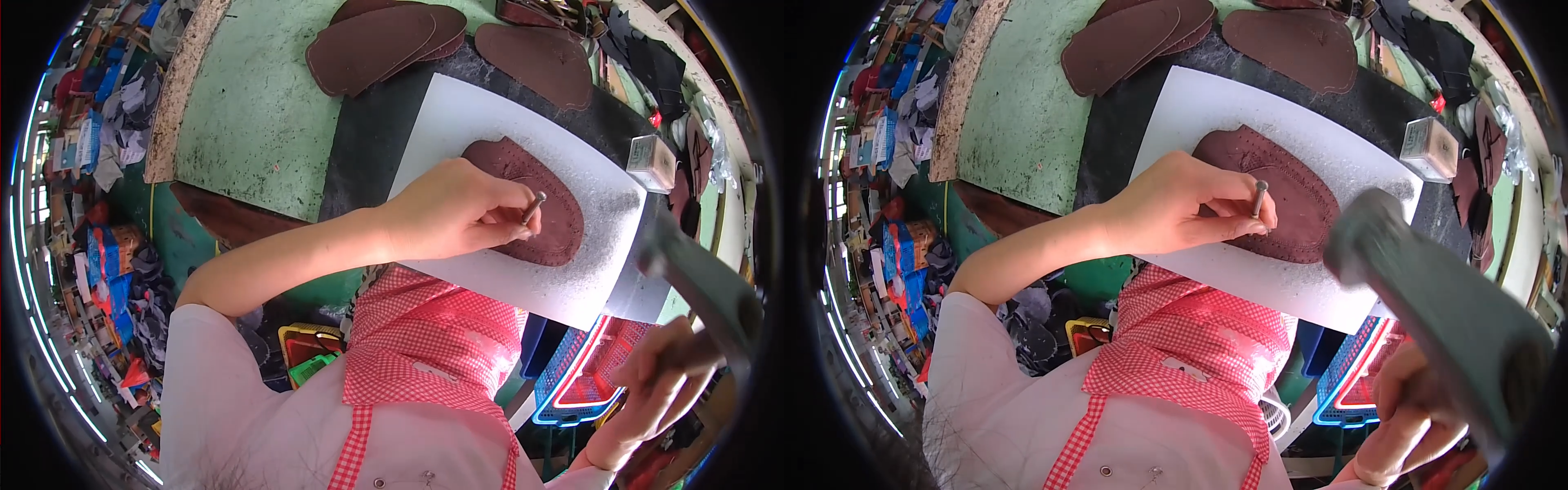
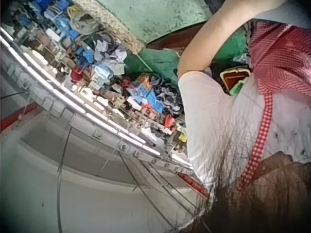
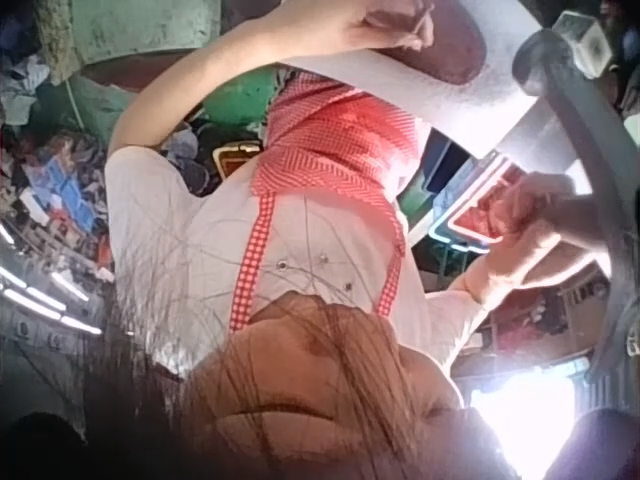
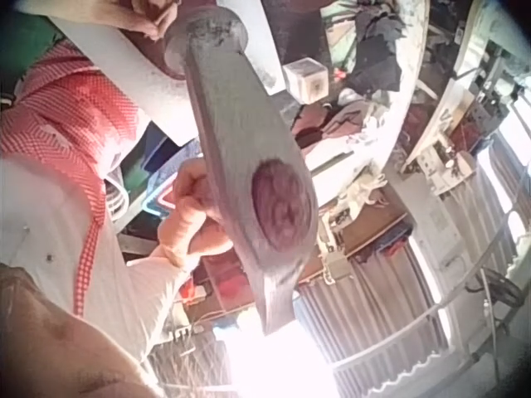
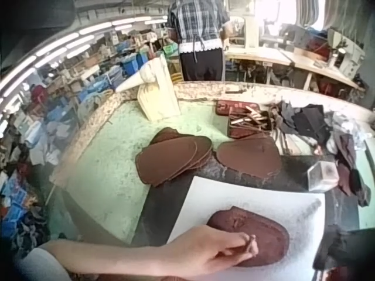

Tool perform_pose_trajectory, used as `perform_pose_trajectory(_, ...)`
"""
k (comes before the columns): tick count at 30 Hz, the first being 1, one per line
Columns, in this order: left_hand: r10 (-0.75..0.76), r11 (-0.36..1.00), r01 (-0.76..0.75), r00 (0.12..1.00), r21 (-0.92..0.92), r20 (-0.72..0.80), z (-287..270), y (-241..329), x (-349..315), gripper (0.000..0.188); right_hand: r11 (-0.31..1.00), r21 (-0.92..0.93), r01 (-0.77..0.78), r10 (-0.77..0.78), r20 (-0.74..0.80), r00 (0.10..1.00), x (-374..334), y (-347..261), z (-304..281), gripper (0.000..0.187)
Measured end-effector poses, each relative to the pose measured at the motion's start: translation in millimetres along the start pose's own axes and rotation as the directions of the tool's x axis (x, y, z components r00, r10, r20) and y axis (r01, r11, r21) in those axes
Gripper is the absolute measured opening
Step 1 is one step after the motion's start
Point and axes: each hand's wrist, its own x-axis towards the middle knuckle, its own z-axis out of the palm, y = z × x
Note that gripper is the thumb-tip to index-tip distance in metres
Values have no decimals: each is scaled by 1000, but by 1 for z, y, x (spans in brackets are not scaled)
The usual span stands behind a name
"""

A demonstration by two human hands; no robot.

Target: Using a metal punch and a hammer to create decorative holes in leather shoe components on a workbench.

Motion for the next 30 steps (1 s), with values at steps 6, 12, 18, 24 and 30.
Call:
perform_pose_trajectory(6,200,870,-207,978,447,63,3,3,-9,10,786,-592,-176,-107,-412,905,9,43,55,59)
perform_pose_trajectory(12,-22,1000,22,1000,15,12,-3,-4,-7,11,835,-537,-115,-205,-499,842,-1,24,57,45)
perform_pose_trajectory(18,275,870,-241,961,431,-16,2,-8,-13,11,911,-321,-258,22,-588,809,15,25,71,35)
perform_pose_trajectory(24,8,997,-9,1000,83,14,-7,-3,-12,10,980,199,-23,-23,228,973,18,-1,-1,26)
perform_pose_trajectory(30,122,924,-114,993,366,2,-10,-5,-22,11,916,-334,-221,2,-549,836,31,21,87,29)
